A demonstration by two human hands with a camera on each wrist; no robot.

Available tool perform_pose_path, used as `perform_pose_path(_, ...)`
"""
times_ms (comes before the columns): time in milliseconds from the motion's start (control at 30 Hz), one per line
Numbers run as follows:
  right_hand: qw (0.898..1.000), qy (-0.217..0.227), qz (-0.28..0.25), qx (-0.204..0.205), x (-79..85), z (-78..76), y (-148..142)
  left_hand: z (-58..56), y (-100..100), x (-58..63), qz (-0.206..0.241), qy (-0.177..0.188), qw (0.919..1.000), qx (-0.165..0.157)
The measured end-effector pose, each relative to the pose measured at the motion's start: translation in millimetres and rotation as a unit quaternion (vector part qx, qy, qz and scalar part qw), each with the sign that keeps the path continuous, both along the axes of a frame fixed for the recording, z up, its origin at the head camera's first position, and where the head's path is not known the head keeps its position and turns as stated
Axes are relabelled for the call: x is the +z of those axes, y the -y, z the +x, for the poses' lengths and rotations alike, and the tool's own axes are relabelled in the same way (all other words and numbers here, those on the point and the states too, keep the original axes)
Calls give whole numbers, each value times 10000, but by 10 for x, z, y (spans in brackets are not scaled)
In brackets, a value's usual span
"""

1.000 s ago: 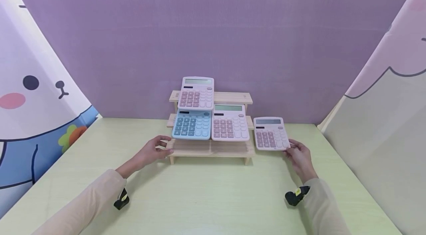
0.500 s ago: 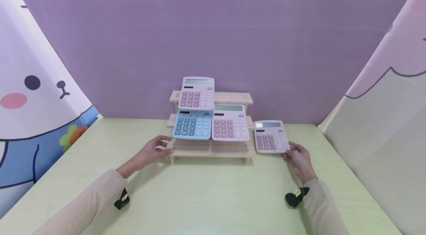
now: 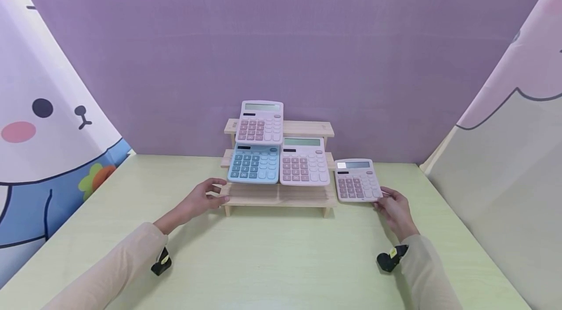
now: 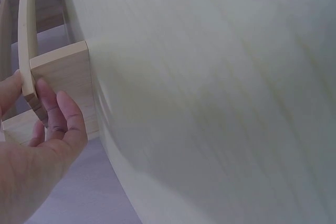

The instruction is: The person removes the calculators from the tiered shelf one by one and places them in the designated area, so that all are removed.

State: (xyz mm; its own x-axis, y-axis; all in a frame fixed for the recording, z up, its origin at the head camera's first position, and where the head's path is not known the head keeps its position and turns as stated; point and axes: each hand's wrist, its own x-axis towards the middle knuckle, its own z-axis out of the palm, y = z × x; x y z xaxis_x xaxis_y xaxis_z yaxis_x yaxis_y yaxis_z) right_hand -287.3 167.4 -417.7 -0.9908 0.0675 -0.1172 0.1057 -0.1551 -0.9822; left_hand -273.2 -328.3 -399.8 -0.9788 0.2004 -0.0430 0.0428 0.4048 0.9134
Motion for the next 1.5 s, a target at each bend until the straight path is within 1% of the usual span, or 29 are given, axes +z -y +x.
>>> perform_pose_path(33,10000,10,40,6,3,-1,2,-8,1,-6,9,8,10000,13)
perform_pose_path(67,10000,20,69,10,7,-2,5,-37,11,-45,16,-6,10000,20)
perform_pose_path(300,9992,224,324,19,33,-6,33,-39,13,-62,19,-33,10000,90)
perform_pose_path(433,9977,378,568,-19,43,-11,41,-37,11,-69,69,-20,9999,88)
perform_pose_path(633,9938,456,1009,-63,47,-18,51,-30,7,-66,107,-31,9999,73)
perform_pose_path(733,9879,536,1443,-207,41,-37,66,-29,6,-68,96,-68,9999,81)
perform_pose_path(833,9789,632,1907,-364,34,-62,80,-29,6,-68,100,-84,9999,71)
perform_pose_path(933,9705,694,2270,-417,33,-75,85,-27,6,-67,121,-80,9999,61)
perform_pose_path(1133,9554,649,2874,-220,61,-58,80,-25,5,-61,139,-71,9999,67)
perform_pose_path(1367,9454,526,3217,-4,71,-44,65,-27,-2,-54,61,-66,9999,106)
perform_pose_path(1500,9360,520,3479,117,77,-55,42,-28,-3,-55,69,-86,9999,77)
